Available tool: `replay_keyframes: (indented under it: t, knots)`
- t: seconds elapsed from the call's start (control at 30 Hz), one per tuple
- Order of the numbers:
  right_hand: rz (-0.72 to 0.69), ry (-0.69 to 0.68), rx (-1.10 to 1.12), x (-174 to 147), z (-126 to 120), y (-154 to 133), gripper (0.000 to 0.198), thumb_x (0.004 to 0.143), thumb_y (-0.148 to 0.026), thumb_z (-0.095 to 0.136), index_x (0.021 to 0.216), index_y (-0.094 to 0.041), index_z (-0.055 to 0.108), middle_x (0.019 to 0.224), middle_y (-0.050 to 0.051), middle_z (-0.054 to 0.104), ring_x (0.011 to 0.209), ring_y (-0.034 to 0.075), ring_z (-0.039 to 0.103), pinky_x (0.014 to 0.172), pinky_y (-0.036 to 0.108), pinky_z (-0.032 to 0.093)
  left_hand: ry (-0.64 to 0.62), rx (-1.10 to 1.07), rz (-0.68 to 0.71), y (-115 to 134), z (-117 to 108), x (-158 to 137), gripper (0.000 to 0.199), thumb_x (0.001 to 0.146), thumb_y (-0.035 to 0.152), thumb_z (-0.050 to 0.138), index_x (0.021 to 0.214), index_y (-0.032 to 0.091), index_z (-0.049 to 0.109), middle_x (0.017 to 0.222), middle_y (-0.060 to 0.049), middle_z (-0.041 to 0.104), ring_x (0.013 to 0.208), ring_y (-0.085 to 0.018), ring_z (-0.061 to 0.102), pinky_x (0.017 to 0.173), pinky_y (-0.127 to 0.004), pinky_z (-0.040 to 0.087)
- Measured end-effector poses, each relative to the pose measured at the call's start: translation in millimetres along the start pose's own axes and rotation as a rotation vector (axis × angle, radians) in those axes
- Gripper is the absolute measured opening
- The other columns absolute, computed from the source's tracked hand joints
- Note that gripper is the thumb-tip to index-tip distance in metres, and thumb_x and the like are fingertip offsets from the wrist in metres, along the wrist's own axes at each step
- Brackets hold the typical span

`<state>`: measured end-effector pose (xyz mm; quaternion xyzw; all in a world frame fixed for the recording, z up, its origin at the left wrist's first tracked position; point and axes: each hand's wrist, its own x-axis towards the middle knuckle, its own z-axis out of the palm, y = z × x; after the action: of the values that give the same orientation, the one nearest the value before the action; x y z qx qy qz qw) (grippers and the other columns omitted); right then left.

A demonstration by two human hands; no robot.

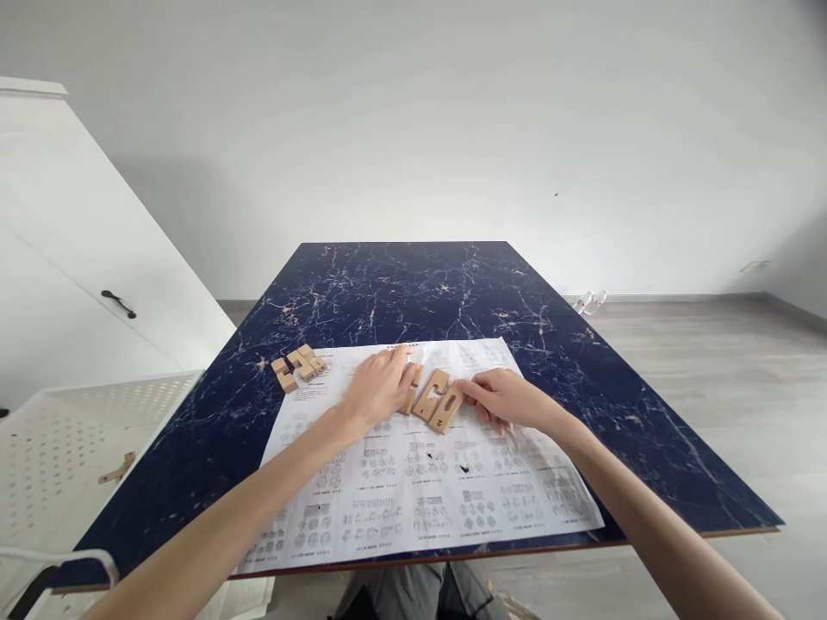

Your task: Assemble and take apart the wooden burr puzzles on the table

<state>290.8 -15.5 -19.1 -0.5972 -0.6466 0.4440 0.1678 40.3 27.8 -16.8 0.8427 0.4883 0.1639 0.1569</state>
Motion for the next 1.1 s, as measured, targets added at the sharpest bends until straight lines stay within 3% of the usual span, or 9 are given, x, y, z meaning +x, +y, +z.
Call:
replay_keyframes:
  t: [0.1,0.2,0.3,0.4,0.5,0.8,1.1]
  knots:
    - [-0.032,0.089,0.002,-1,4,4,0.053,0.104,-0.059,0.05,0.064,-0.024,0.055,0.055,0.004,0.067,0.035,0.017,0.056,0.042,0.031,0.044,-0.016,-0.043,0.131,2,1,-2,0.05,0.111,0.052,0.036,0.139,0.019,0.061,0.135,-0.017,0.066,0.127,-0.033,0.061,0.105,-0.047,0.049]
    - [-0.066,0.172,0.019,-3,8,9,0.049,0.106,-0.055,0.047,0.069,-0.024,0.054,0.056,0.0,0.067,0.035,0.015,0.056,0.053,0.032,0.049,-0.147,-0.113,0.322,6,2,0,0.068,0.1,0.071,0.055,0.149,0.025,0.057,0.162,-0.016,0.048,0.15,-0.04,0.041,0.121,-0.057,0.039]
    - [-0.086,0.221,0.047,-5,10,13,0.047,0.106,-0.055,0.047,0.071,-0.025,0.054,0.057,-0.002,0.067,0.036,0.015,0.056,0.055,0.031,0.049,-0.251,-0.129,0.459,12,4,5,0.095,0.084,0.081,0.07,0.16,0.03,0.048,0.169,-0.015,0.041,0.156,-0.045,0.032,0.126,-0.065,0.029]
    - [-0.093,0.233,0.075,-6,10,16,0.046,0.105,-0.056,0.047,0.072,-0.025,0.053,0.057,-0.002,0.066,0.037,0.015,0.057,0.051,0.03,0.046,-0.266,-0.139,0.518,13,7,9,0.096,0.081,0.08,0.073,0.16,0.032,0.048,0.159,-0.015,0.052,0.148,-0.044,0.044,0.124,-0.063,0.033]
    - [-0.102,0.229,0.097,-6,9,18,0.046,0.105,-0.057,0.048,0.072,-0.025,0.052,0.059,-0.002,0.067,0.038,0.014,0.056,0.049,0.029,0.045,-0.263,-0.142,0.484,9,7,5,0.089,0.083,0.079,0.071,0.155,0.029,0.054,0.149,-0.015,0.059,0.139,-0.041,0.051,0.118,-0.06,0.041]
    - [-0.126,0.225,0.102,-9,12,19,0.049,0.104,-0.06,0.049,0.071,-0.024,0.052,0.06,-0.002,0.066,0.037,0.012,0.052,0.05,0.028,0.044,-0.157,-0.145,0.254,-1,-5,-38,0.088,0.073,0.082,0.079,0.134,0.022,0.059,0.138,-0.016,0.056,0.126,-0.04,0.055,0.107,-0.058,0.05]
    - [-0.162,0.226,0.11,-14,13,22,0.051,0.103,-0.064,0.05,0.072,-0.024,0.054,0.061,-0.001,0.066,0.039,0.011,0.05,0.052,0.029,0.046,0.102,0.031,-0.05,-36,-24,-117,0.079,0.078,0.078,0.075,0.13,0.021,0.056,0.133,-0.015,0.057,0.129,-0.041,0.053,0.11,-0.059,0.046]
